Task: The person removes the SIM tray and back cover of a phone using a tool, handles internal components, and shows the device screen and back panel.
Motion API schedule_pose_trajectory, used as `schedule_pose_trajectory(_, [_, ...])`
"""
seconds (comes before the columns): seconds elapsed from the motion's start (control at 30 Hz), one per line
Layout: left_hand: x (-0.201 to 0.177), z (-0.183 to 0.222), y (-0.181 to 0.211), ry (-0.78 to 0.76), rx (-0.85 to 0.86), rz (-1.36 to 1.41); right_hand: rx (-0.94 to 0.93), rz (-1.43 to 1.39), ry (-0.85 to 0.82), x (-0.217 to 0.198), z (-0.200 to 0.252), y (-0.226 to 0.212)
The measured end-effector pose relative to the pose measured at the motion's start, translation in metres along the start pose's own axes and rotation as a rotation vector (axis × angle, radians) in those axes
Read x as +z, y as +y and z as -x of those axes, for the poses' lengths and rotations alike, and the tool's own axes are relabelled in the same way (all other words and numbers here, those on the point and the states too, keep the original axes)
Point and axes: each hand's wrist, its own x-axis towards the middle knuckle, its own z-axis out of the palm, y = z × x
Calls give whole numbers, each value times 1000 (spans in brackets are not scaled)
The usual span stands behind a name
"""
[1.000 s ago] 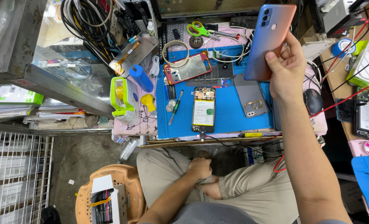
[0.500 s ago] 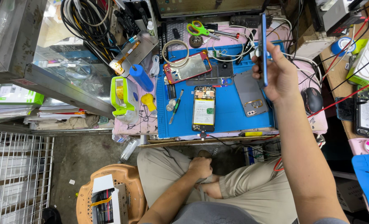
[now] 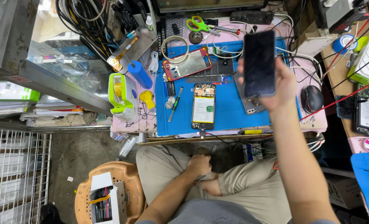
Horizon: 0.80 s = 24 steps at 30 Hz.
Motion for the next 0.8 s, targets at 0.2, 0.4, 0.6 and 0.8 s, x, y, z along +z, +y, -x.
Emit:
schedule_pose_trajectory(0.2, [1,2,-2,20,12,9,64,-248,30,-1,42,64])
schedule_pose_trajectory(0.4, [0,2,-1,35,29,4,30,-182,47,-5,53,78])
schedule_pose_trajectory(0.6, [4,1,-3,30,22,-2,101,-239,63,-2,55,92])
schedule_pose_trajectory(0.8, [0,0,-4,34,25,-6,140,-175,41,-3,54,93])
